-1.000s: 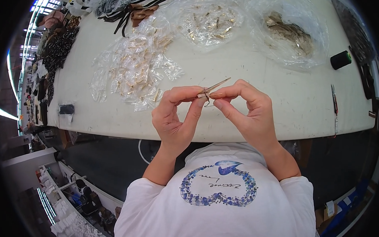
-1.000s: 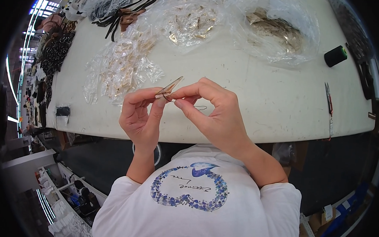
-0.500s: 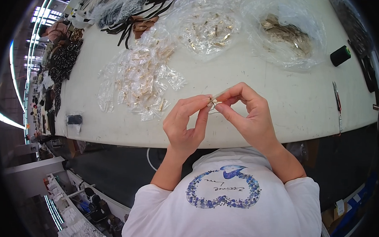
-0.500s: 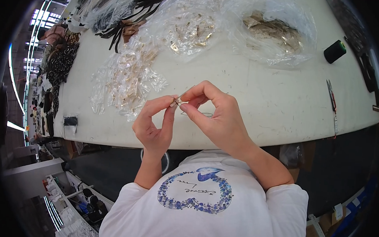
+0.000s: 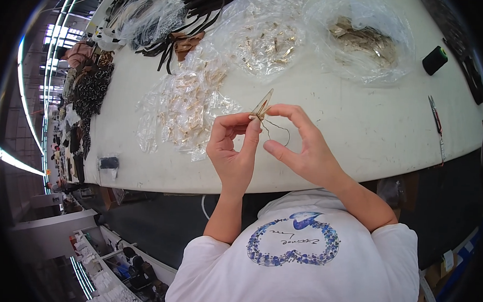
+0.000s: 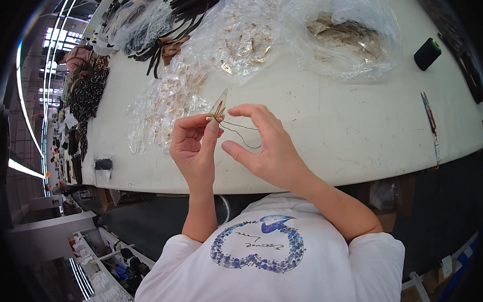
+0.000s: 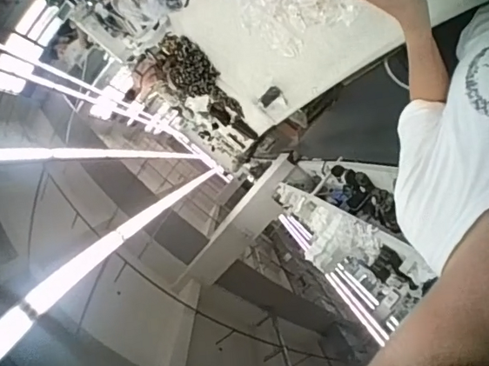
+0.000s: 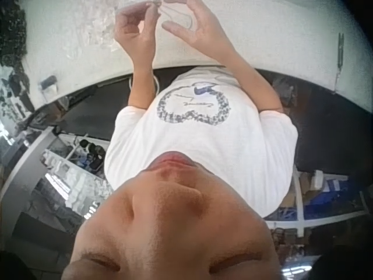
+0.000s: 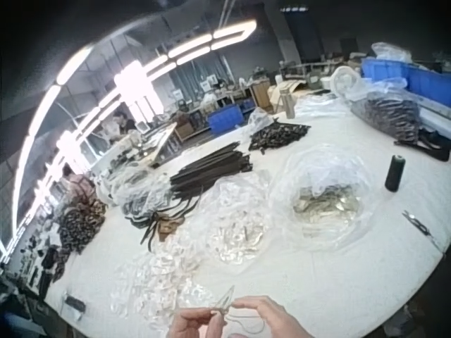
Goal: Thread a fine cord through a small metal hardware accessory for leather goods assembly.
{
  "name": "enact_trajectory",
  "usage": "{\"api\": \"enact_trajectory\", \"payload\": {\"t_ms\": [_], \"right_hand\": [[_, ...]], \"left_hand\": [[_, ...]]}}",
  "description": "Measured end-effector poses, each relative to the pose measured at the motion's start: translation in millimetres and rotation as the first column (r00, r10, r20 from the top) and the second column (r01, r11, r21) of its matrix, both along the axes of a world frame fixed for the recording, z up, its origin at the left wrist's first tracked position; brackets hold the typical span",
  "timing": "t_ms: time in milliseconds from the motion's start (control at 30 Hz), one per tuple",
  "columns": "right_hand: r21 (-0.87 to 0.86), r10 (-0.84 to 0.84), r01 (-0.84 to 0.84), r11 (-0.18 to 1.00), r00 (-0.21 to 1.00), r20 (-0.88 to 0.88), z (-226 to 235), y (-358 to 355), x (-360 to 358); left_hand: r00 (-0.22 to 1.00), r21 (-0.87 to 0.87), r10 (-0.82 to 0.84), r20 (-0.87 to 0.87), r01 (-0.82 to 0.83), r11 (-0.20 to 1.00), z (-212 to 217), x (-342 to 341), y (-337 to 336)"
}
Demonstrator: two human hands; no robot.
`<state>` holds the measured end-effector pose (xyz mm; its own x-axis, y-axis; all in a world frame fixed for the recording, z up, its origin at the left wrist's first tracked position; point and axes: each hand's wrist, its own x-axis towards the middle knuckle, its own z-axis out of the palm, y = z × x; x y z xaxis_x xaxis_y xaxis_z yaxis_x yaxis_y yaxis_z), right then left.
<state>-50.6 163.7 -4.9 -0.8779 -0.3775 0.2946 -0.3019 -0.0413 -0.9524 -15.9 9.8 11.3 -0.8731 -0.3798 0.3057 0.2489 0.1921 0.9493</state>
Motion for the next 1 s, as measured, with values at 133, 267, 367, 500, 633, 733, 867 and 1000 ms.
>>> {"api": "enact_trajectory", "payload": {"t_ms": [133, 267, 367, 500, 633, 733, 867, 1000], "right_hand": [[-0.165, 0.388, -0.353, 0.921, 0.8, 0.456, 3.9, 10.2, -4.4], [-0.379, 0.361, -0.182, 0.907, 0.801, 0.478, 18.7, 24.3, -20.7], [-0.354, 0.271, -0.097, 0.93, 0.831, 0.485, 8.4, 30.1, -33.0], [-0.204, 0.257, -0.176, 0.963, 0.83, 0.495, -12.2, 37.8, -27.5], [0.465, 0.249, -0.192, 0.864, 0.967, -0.063, -15.8, 41.9, -22.1], [0.064, 0.004, -0.004, 0.998, 1.0, 0.01, 10.9, 33.3, -35.8], [-0.185, 0.125, -0.118, 0.976, 0.992, 0.026, 39.5, 18.2, -28.7], [-0.039, 0.255, -0.261, 0.964, 0.96, -0.113, 26.8, 26.2, -29.9]], "left_hand": [[0.989, -0.42, 0.102, -0.107, -0.138, 0.897, -3.9, -1.7, -7.7], [0.997, -0.504, 0.019, -0.08, -0.057, 0.862, -3.8, -0.7, -17.0], [0.996, -0.489, -0.067, -0.056, 0.031, 0.872, -0.7, 3.5, -20.0], [0.998, -0.206, -0.059, -0.024, 0.053, 0.977, -4.2, 5.4, -23.9], [0.973, 0.356, -0.217, 0.083, 0.174, 0.918, 4.5, 4.6, -28.7], [0.93, 0.505, -0.363, 0.062, 0.285, 0.815, 10.1, 8.0, -30.0], [0.819, 0.642, -0.574, 0.028, 0.425, 0.638, 10.4, 14.0, -22.7], [0.764, 0.735, -0.646, -0.008, 0.442, 0.514, 6.5, 10.4, -21.7]]}}
